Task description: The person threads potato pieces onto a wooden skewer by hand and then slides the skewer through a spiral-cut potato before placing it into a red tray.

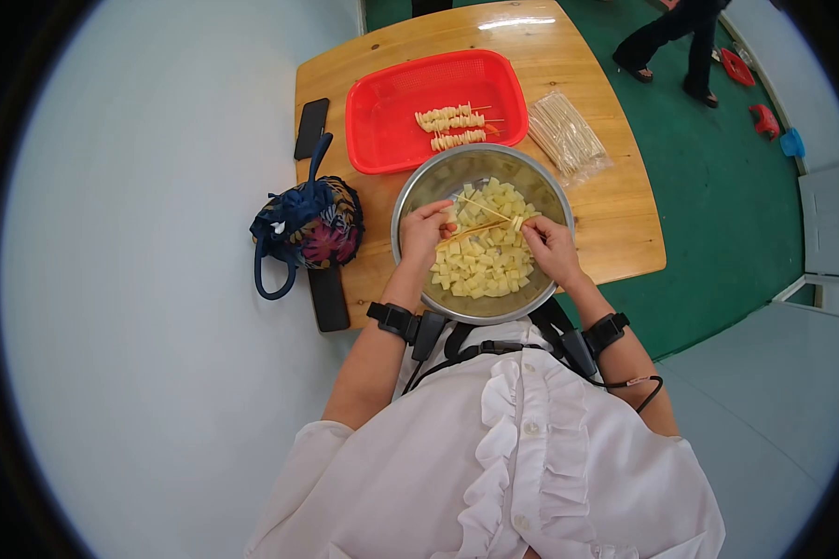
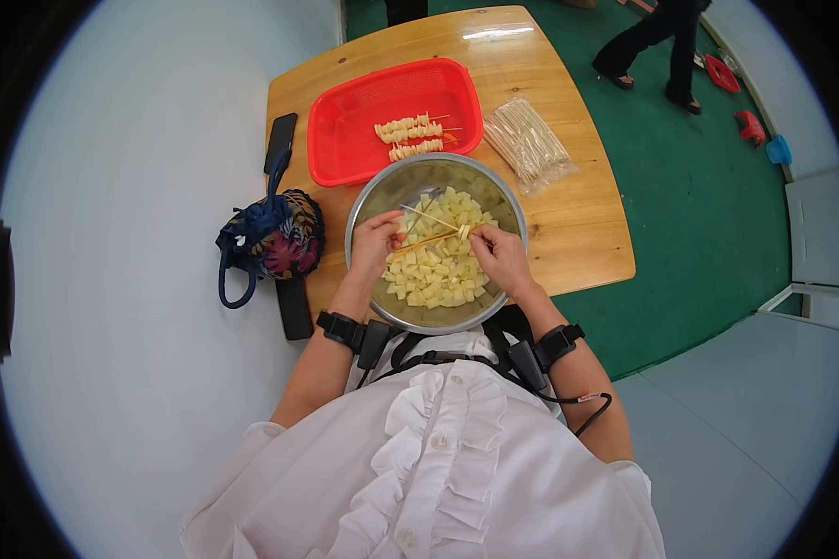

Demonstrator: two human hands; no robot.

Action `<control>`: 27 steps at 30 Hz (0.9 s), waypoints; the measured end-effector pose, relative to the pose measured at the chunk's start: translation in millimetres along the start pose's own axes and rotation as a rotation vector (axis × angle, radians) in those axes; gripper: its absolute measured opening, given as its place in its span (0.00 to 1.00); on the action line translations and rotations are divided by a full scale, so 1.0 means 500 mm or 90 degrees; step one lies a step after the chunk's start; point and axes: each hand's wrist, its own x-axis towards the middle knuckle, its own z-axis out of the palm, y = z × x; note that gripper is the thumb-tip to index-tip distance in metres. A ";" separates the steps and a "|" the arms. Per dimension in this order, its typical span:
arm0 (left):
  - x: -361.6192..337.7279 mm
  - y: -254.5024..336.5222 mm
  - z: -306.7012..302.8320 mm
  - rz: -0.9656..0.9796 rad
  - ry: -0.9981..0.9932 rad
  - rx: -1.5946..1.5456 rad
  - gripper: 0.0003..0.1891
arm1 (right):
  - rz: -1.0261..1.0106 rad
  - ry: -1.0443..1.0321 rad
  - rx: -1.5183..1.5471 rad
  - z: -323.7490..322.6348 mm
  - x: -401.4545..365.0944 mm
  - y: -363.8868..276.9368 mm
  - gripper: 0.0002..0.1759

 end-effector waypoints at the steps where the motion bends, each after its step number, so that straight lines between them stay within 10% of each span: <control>1: 0.000 -0.001 0.000 -0.004 -0.015 -0.003 0.11 | -0.003 0.001 -0.003 -0.001 0.000 -0.002 0.08; 27: -0.005 0.005 -0.001 -0.007 0.016 0.081 0.10 | 0.002 0.018 0.025 0.001 0.002 0.002 0.08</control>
